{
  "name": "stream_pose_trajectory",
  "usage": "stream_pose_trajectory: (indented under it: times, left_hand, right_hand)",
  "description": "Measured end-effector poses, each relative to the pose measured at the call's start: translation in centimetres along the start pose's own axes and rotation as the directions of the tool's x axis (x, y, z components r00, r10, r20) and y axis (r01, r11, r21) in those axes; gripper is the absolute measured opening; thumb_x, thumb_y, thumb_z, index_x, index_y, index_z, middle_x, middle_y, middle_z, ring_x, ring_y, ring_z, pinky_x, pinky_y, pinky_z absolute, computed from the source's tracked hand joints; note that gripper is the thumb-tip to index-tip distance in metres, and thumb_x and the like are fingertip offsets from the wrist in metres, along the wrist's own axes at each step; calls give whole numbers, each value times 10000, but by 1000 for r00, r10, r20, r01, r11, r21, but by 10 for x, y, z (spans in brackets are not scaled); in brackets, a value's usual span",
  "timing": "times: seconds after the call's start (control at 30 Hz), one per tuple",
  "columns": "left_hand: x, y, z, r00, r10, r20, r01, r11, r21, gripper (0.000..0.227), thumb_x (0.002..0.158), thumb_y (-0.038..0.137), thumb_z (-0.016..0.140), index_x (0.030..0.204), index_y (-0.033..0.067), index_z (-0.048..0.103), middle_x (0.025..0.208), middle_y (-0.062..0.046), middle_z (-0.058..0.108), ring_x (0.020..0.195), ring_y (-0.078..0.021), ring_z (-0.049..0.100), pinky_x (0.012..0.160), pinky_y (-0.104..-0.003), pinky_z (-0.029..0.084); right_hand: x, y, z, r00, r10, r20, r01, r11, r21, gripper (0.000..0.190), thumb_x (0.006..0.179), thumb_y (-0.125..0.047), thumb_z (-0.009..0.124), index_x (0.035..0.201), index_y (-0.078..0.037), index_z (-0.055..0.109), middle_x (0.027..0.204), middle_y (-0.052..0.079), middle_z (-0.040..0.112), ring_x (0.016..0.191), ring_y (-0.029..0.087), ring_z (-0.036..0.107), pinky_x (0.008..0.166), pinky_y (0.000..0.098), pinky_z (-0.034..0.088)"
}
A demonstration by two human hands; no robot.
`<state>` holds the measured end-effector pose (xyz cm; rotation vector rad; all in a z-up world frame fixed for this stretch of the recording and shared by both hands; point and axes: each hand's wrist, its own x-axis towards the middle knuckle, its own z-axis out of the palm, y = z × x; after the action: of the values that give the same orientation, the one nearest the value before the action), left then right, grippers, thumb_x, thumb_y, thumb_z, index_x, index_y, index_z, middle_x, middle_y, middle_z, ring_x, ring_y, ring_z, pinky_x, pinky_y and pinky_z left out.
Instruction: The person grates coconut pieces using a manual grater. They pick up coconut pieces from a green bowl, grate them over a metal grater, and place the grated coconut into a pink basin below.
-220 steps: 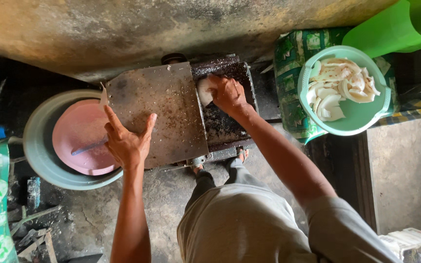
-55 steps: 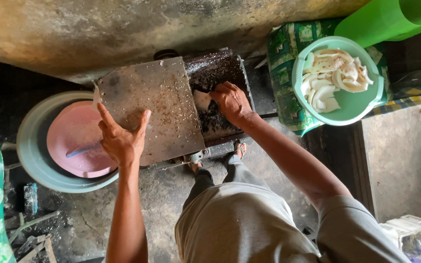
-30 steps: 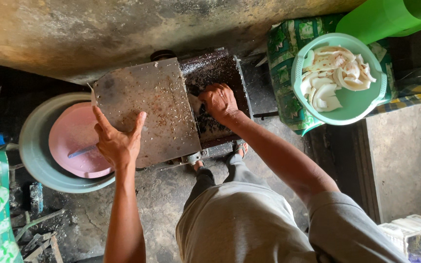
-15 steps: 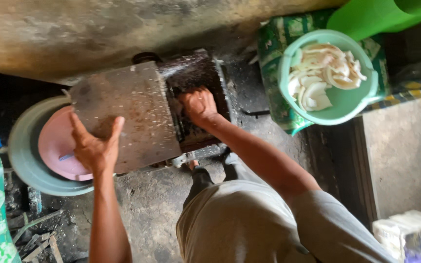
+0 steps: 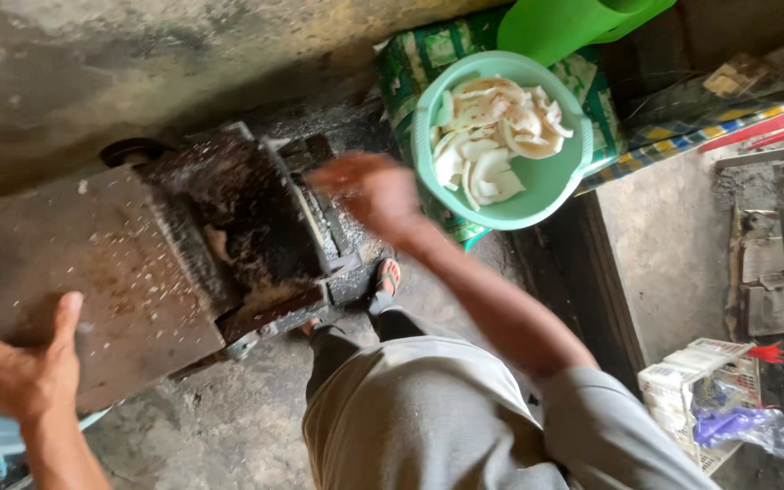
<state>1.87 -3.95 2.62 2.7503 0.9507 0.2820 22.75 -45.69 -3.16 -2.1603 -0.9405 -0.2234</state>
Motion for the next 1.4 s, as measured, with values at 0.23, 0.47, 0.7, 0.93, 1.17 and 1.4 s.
stream_pose_trajectory:
  times: [0.23, 0.47, 0.7, 0.93, 1.17, 1.4]
  left_hand:
    - [-1, -46, 43, 994, -101, 51, 106, 990, -95, 731, 1093, 534, 903, 1379, -88, 650, 1238, -288, 704, 1055, -459, 660, 834, -499, 497]
    - [2, -68, 62, 958, -215, 189, 231, 971, -67, 766, 1219, 704, 757, 1256, -61, 742, 1166, -261, 720, 1055, -426, 673, 825, -479, 503]
    - [2, -9, 23, 997, 33, -71, -36, 998, -43, 785, 1020, 402, 906, 1502, -76, 511, 1356, -343, 597, 1146, -509, 575, 896, -530, 460]
    - [7, 22, -17, 977, -192, 90, 200, 975, -96, 942, 892, 613, 743, 1579, 141, 303, 1519, -252, 466, 1256, -534, 508, 982, -632, 398]
    - [11, -6, -12, 991, -126, 47, 133, 960, -244, 977, 859, 577, 794, 1553, 73, 328, 1497, -290, 462, 1275, -492, 524, 1019, -565, 415]
    - [10, -28, -4, 997, -77, -5, 73, 970, -232, 1000, 820, 619, 828, 1553, 118, 366, 1261, -273, 594, 1076, -543, 637, 919, -629, 505]
  right_hand:
    - [-228, 272, -81, 445, 895, 25, -720, 374, -585, 347, 950, -268, 436, 1067, -51, 681, 1029, 213, 711, 987, 442, 650, 878, 528, 504]
    - [-229, 241, -91, 563, 813, 150, -725, 573, -383, 591, 826, -422, 692, 1373, -220, 597, 1469, 113, 511, 1161, 383, 604, 907, 523, 508]
    - [-253, 272, -88, 778, 580, 240, -457, 786, -417, 244, 845, -294, 652, 1052, -166, 629, 957, 144, 602, 899, 366, 594, 794, 483, 481]
    - [-219, 240, -97, 547, 837, 13, -834, 543, 99, 210, 1018, -137, 546, 1095, 3, 683, 1030, 97, 618, 770, 151, 599, 583, 274, 538]
    - [-33, -29, -109, 675, 737, 38, -658, 577, 484, 234, 968, 11, 623, 1177, -88, 592, 897, 114, 701, 654, 140, 632, 634, 226, 500]
    - [72, -139, 35, 926, 313, 213, -376, 822, 428, 209, 941, 52, 630, 1142, 75, 682, 905, 297, 710, 756, 360, 720, 726, 481, 602]
